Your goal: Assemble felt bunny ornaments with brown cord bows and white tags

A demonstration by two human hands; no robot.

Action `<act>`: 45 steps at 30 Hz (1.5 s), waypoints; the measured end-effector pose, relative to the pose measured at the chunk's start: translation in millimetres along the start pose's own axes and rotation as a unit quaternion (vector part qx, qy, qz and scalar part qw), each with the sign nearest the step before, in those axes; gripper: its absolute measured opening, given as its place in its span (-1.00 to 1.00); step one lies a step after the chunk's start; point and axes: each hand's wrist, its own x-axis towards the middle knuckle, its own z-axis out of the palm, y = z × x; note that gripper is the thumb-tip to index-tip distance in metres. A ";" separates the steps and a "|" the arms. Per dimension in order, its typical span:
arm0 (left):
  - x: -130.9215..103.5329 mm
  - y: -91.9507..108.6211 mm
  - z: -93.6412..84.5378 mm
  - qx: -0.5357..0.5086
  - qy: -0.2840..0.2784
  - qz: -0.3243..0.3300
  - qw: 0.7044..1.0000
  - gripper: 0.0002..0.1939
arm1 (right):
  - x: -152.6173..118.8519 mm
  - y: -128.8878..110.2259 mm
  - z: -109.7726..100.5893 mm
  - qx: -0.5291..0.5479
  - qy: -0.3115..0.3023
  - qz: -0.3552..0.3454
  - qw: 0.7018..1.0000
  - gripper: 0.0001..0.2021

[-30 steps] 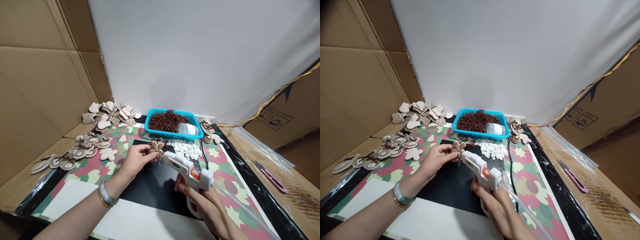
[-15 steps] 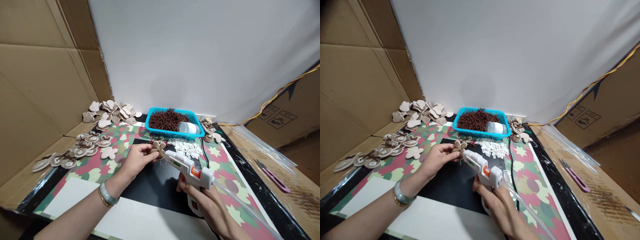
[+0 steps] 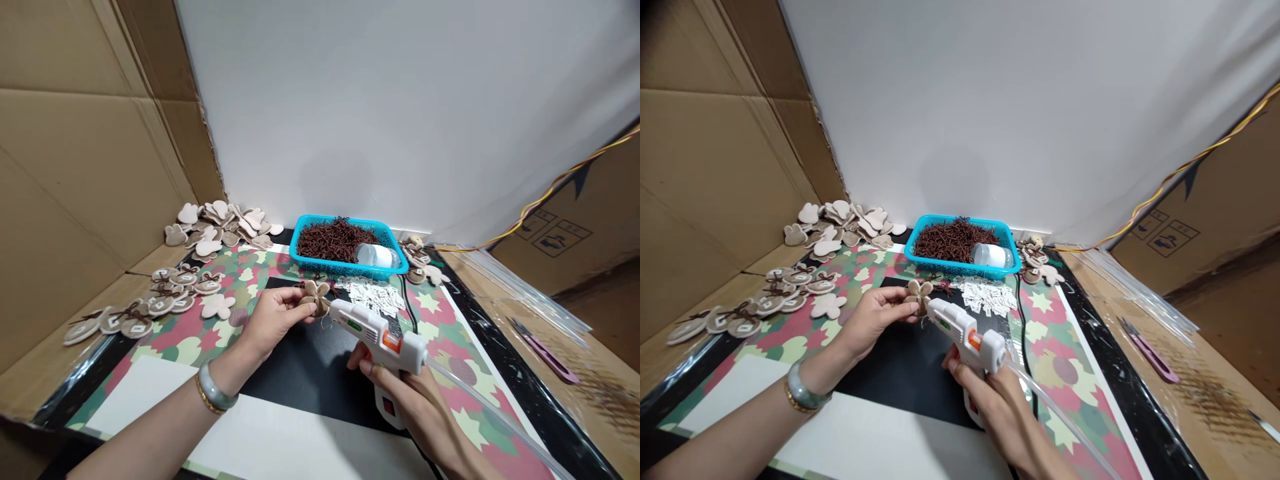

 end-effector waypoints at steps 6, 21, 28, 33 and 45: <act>0.0 0.6 -1.4 -0.051 0.002 -0.019 0.999 -0.71 | 1.1 1.4 -0.8 -0.011 0.020 -0.056 0.998 -0.67; 1.2 -2.6 -2.7 0.000 -0.008 -0.014 1.000 -0.67 | -3.0 -6.5 -0.4 -0.002 0.001 -0.002 1.000 -0.63; 0.6 0.8 -3.3 -0.015 0.001 -0.015 1.000 -0.66 | -3.8 -1.7 -3.8 -0.029 0.009 -0.008 1.000 -0.62; -0.2 3.3 -2.5 -0.014 0.013 -0.018 1.000 -0.65 | -4.9 -3.0 -2.9 -0.042 0.009 -0.004 0.999 -0.65; -2.7 3.4 -1.4 0.006 0.013 -0.008 1.000 -0.66 | -2.5 -1.0 -2.2 -0.056 -0.004 -0.018 0.998 -0.69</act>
